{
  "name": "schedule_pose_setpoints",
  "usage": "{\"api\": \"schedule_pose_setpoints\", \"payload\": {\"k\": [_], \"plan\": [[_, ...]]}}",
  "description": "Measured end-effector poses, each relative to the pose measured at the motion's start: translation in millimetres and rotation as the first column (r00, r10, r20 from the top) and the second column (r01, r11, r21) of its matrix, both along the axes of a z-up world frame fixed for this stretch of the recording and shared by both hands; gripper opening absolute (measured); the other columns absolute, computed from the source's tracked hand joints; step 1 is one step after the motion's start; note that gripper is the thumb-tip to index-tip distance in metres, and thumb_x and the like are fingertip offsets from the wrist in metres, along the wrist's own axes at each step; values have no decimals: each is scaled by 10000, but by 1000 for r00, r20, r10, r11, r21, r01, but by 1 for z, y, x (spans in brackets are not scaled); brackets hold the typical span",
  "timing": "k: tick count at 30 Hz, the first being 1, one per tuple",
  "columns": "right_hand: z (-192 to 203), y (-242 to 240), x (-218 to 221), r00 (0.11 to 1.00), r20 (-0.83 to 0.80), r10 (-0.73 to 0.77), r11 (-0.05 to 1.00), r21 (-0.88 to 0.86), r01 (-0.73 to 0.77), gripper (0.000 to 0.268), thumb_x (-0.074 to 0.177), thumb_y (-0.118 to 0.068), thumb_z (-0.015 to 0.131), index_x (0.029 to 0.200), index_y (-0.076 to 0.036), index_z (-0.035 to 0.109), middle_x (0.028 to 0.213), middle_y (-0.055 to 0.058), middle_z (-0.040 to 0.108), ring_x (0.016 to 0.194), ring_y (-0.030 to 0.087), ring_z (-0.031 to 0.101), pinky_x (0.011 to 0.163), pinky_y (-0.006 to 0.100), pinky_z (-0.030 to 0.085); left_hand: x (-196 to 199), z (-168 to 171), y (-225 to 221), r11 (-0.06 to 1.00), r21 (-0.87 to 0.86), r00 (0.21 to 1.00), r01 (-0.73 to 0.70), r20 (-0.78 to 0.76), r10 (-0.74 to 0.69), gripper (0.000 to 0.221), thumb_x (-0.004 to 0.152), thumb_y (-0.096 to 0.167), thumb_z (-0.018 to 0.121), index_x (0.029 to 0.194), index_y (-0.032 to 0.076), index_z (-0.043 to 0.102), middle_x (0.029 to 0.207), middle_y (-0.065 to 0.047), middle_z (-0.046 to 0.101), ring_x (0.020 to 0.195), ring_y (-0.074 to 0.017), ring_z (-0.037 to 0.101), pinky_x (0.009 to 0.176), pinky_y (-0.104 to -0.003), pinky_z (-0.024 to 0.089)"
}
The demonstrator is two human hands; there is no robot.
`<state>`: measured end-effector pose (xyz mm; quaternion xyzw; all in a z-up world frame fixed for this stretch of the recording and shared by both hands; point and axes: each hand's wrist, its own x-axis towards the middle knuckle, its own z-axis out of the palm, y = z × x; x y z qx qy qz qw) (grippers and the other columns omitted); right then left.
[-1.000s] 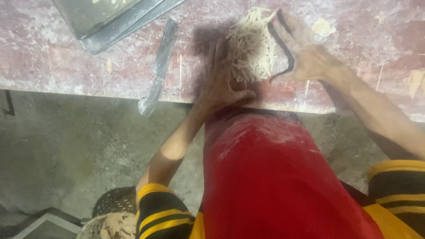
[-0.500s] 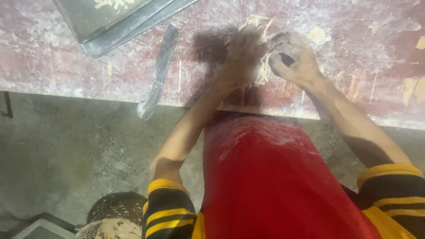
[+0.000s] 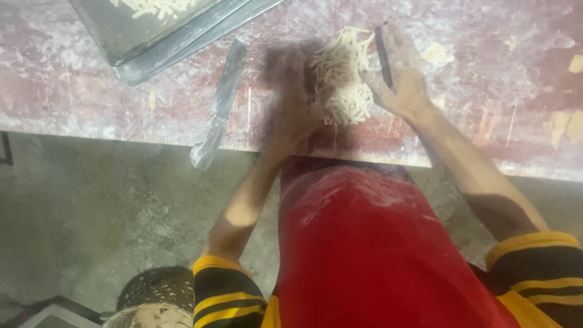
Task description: The person uses a knife to shave strips of dough from a block held against their apron. They then gather the cut strips and place them onto a metal tray located on a floured table.
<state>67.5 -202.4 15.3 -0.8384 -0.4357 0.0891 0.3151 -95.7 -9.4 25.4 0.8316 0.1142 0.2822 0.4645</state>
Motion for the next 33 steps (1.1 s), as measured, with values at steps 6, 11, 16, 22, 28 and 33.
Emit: {"api": "schedule_pose_setpoints", "payload": {"k": [6,11,16,22,28,33], "plan": [[-31,65,-37,935,-347,-71,810,528,257,531,1066,-351,546,1476,-54,389,1435,227,433,1136,361,628,986,522,481,60,-18,-51,931,-256,938,-261,163,307,223,1057,135,507,1106,31,698,1123,-128,687,1089,-240,654,1009,-367,509],[-30,89,-30,376,-866,331,522,500,692,398,1089,-330,495,1342,-24,521,1264,182,570,1051,306,660,936,451,526,77,-11,-51,798,-469,828,-380,212,519,283,1125,187,474,1171,15,693,1166,-134,723,1110,-230,686,1023,-329,530],[-21,107,-28,153,-865,478,556,433,709,390,1112,-308,444,1208,6,654,1094,137,707,965,251,692,886,380,572,67,5,-34,646,-699,786,-307,196,586,268,1078,177,529,1148,-22,695,1087,-130,720,985,-187,683,890,-322,552],[6,188,-46,170,-898,406,649,415,638,358,1056,-258,462,1122,24,672,1002,121,730,870,217,699,792,336,575,56,4,35,596,-704,632,-386,269,727,272,1064,166,543,1047,-40,720,982,-136,724,910,-209,676,833,-339,548],[23,344,-78,255,-840,478,698,540,471,329,1032,-254,507,1074,33,664,976,127,722,867,211,709,814,341,589,21,22,181,490,-689,504,-534,205,839,341,1056,241,529,1056,-26,741,977,-137,731,877,-213,676,806,-359,546],[49,463,-98,649,-593,476,654,732,190,323,1013,-257,563,946,12,729,947,153,727,850,202,661,800,376,548,1,26,303,423,-637,454,-645,126,882,400,1050,303,517,1065,-15,758,973,-138,737,850,-216,675,785,-375,544]]}}
